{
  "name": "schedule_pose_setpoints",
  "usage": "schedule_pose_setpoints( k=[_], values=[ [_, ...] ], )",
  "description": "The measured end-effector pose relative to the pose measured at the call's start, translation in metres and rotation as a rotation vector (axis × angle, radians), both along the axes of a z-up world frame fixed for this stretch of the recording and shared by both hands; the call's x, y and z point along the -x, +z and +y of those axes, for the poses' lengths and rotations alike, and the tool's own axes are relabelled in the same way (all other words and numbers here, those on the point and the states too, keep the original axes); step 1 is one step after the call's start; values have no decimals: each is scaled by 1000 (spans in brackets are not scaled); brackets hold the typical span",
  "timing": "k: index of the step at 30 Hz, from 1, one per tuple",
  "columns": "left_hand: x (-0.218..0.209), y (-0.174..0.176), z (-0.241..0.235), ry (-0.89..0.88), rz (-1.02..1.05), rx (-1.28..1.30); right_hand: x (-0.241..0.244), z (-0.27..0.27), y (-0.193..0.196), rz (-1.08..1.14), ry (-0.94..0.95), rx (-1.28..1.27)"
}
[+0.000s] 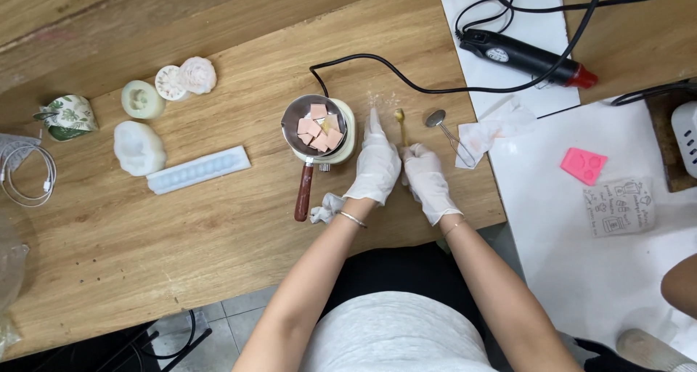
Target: The person places pieces of wax into a small melting pot on a mini hot plate and stirs them with a spoon as they melt. They wipe the wooden table with a tissue, handle silicone candle molds, and use a heat gun near the melting pot while the wax continues melting.
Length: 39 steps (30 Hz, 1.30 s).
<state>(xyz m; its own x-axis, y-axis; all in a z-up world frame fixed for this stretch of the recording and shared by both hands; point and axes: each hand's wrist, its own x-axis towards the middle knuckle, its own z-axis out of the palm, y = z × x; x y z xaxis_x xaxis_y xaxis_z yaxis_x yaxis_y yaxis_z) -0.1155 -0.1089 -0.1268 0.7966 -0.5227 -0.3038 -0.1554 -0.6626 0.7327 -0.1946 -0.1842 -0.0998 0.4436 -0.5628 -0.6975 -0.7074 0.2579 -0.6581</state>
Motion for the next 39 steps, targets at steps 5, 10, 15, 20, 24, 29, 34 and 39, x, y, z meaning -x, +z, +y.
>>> schedule_pose_setpoints(
  k=[5, 10, 15, 20, 24, 29, 34, 39],
  values=[
    [-18, -10, -20, 100, -46, 134, -12, -28, -38, 4, 187, 449],
    [-32, -16, -31, 107, -96, 128, -16, -45, -45, 148, 293, 587],
    [-39, -42, -30, 166, 189, 165, -22, -33, -44, 48, 334, 473],
    [-40, -89, -31, 211, 138, 479, -31, -13, -32, -5, 279, 315],
    [-34, -74, -31, 300, 333, 567, -32, -9, -58, -169, 109, 129],
    [-21, -41, -26, 237, 251, 433, -17, -7, -18, -250, 18, -39],
    [-2, 44, -11, 215, 323, 763, -1, 4, 69, -270, 9, -17],
    [-9, 133, 43, 350, 519, 1079, -2, 30, 111, -461, 74, -162]
  ],
)
